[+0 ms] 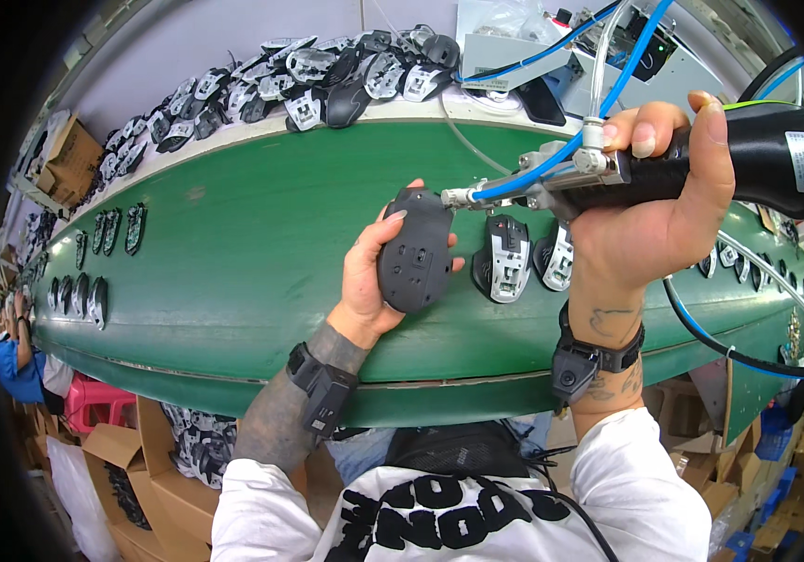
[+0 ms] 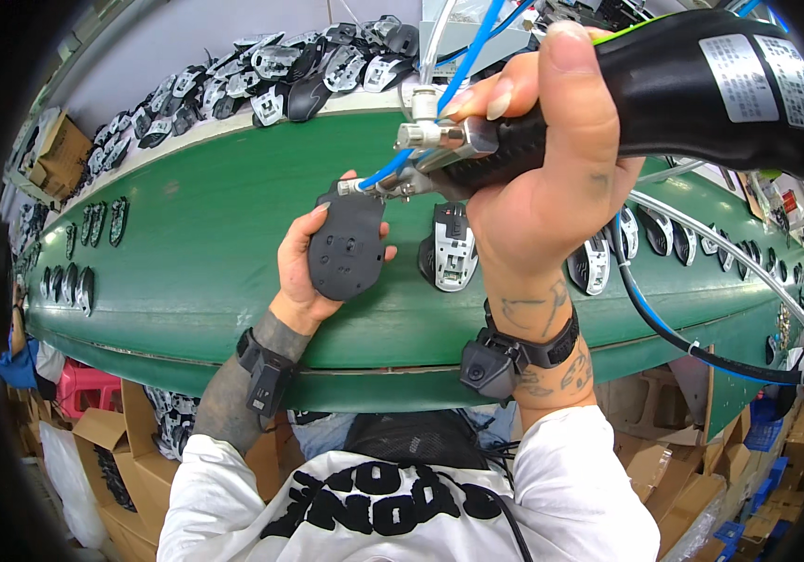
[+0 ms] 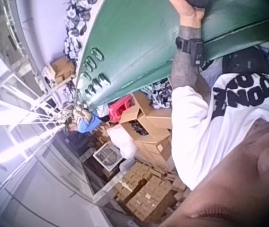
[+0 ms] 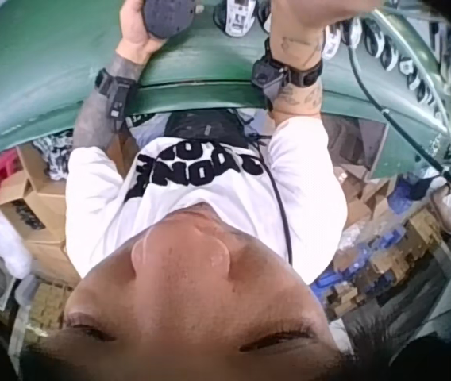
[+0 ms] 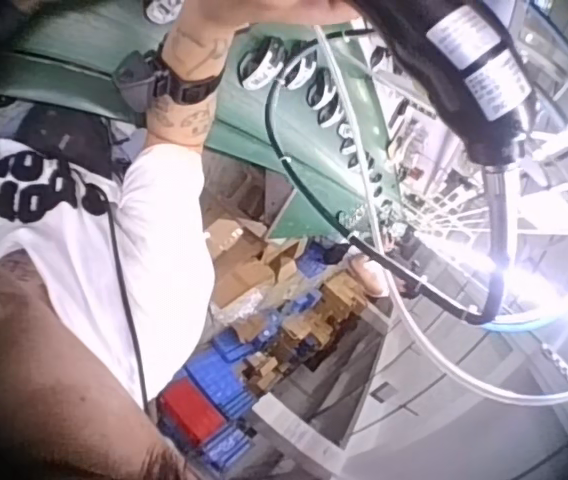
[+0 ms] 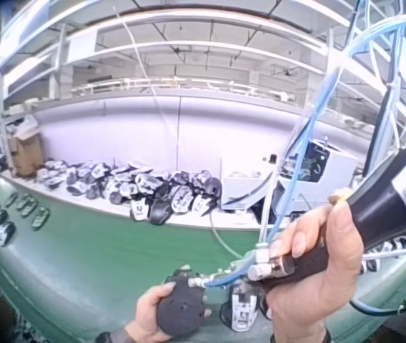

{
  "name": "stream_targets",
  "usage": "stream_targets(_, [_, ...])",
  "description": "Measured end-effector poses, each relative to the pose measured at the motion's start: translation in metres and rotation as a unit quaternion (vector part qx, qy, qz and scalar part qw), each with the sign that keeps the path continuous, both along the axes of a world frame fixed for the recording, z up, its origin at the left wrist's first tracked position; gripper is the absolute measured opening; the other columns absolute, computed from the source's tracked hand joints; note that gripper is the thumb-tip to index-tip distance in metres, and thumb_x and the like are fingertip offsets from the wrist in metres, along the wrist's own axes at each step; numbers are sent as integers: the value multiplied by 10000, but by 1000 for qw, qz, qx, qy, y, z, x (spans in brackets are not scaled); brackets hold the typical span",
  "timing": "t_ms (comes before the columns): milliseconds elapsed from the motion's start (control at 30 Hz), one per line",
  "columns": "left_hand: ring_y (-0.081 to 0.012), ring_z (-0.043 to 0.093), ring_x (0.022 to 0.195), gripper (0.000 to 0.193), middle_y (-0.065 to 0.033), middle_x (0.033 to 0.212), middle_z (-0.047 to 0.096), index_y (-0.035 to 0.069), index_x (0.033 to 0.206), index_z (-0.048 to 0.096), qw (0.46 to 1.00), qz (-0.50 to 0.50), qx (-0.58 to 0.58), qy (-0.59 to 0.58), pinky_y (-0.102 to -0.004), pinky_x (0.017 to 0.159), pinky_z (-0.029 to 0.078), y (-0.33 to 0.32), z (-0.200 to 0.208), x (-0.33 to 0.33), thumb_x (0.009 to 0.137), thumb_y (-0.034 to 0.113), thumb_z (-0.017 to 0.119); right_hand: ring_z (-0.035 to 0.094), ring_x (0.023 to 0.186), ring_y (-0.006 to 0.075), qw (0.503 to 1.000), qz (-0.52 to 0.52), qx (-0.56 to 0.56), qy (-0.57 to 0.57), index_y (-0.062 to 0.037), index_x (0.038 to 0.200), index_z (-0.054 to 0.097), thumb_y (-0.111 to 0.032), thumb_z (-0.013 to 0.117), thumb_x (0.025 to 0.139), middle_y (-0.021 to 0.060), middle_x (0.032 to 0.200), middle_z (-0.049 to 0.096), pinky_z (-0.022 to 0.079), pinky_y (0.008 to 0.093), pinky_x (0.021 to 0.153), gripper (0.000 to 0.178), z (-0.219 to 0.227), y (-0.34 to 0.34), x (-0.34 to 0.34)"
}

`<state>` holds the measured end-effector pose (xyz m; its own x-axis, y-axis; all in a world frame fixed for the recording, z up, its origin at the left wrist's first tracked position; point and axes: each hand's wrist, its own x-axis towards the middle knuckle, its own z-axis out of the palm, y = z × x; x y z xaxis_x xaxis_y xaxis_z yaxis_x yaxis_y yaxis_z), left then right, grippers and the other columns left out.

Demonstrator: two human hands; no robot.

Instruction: Assembling computer mice by driving screws into the bottom plate using an electric screwdriver.

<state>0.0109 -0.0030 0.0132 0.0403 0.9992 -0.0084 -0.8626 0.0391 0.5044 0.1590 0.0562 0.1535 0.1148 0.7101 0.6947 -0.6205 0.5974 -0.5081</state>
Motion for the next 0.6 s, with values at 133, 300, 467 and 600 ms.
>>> stream_targets(133, [-251,572,910,438,-83,1106,522,131,1273,394,980,150,-70,107,-434,781,497,12,-9,-8,873,293,469,470,588,167,999,6,-35,7,-43,918,498,-296,531,850,46,622,463,403,283,544,264,5,-4,1])
stream_targets(300, [-220,560,874,413,-64,1045,501,149,1231,408,985,152,-76,16,-407,749,500,14,-11,-21,860,302,505,462,576,159,999,44,-15,-16,-41,985,467,-297,484,875,36,635,454,408,270,543,279,5,-18,4])
stream_targets(467, [-231,561,876,381,-73,1047,515,150,1216,418,987,154,-28,-24,-429,786,491,8,-3,-23,868,295,471,461,589,154,990,128,-17,-53,-46,1020,443,-304,437,900,37,658,445,408,267,540,284,-2,-29,-8])
stream_targets(600, [-268,577,891,377,-113,1106,526,130,1209,436,987,155,-10,-41,-457,807,493,9,-3,-22,871,296,454,461,594,154,985,165,-12,-52,-53,1046,427,-316,420,911,35,665,438,418,280,550,296,-4,-31,-9])
